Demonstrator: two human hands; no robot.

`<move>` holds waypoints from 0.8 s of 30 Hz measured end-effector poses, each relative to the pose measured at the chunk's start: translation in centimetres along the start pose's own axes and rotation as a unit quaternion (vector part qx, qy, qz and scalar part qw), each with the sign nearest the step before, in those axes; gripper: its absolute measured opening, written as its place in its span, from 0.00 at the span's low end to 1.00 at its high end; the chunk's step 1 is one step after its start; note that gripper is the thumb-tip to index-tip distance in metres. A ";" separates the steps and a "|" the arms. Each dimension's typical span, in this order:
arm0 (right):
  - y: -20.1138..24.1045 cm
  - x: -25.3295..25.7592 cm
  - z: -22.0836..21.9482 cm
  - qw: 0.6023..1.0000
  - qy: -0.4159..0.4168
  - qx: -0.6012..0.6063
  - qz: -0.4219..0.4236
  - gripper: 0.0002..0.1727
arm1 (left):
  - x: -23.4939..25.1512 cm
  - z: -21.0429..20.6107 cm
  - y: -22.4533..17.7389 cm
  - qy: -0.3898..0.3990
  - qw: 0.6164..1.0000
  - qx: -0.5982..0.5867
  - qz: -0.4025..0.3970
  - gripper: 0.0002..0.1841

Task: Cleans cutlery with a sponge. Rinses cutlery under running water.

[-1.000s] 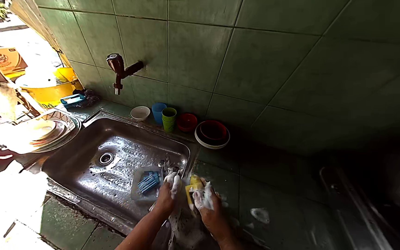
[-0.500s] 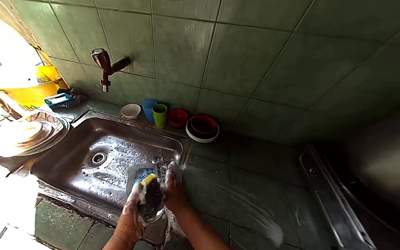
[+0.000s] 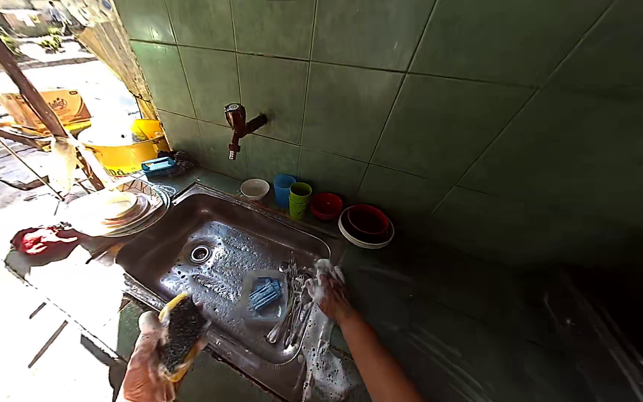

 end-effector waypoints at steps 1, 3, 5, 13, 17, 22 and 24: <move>0.7 -0.7 -0.5 1.000 0.018 -0.003 0.022 0.38 | 0.9 0.2 -0.1 0.014 1.000 -0.006 0.011 0.34; 0.7 -2.9 -1.7 0.998 0.032 -0.008 0.057 0.38 | 2.4 1.7 -0.5 0.023 0.999 -0.004 0.035 0.32; 1.3 -6.0 -3.2 0.998 0.013 -0.002 0.066 0.38 | 3.6 4.2 -1.4 0.012 0.997 0.004 0.077 0.36; 11.4 -6.5 -9.4 0.974 -0.217 -0.019 -0.058 0.34 | 9.8 10.4 -5.8 -0.010 0.963 0.164 0.214 0.39; 15.1 -1.7 -8.1 0.952 -0.041 0.054 -0.299 0.38 | 13.3 9.8 -7.4 0.064 0.930 0.294 0.212 0.27; 13.9 2.2 -9.2 0.888 0.046 0.000 -0.457 0.34 | 15.9 9.6 -7.0 0.070 0.919 0.329 0.207 0.22; 13.4 3.4 -9.0 0.887 0.022 0.011 -0.461 0.32 | 16.4 9.7 -5.9 0.068 0.914 0.336 0.217 0.22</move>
Point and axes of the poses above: each hand's wrist, its own x-axis towards the middle knuckle, its own z-axis out of the back of the hand, y = z × x, the point moved 2 cm from there along x, towards the middle knuckle, and after that the axes turned 4 degrees about y, right-handed, at the moved point
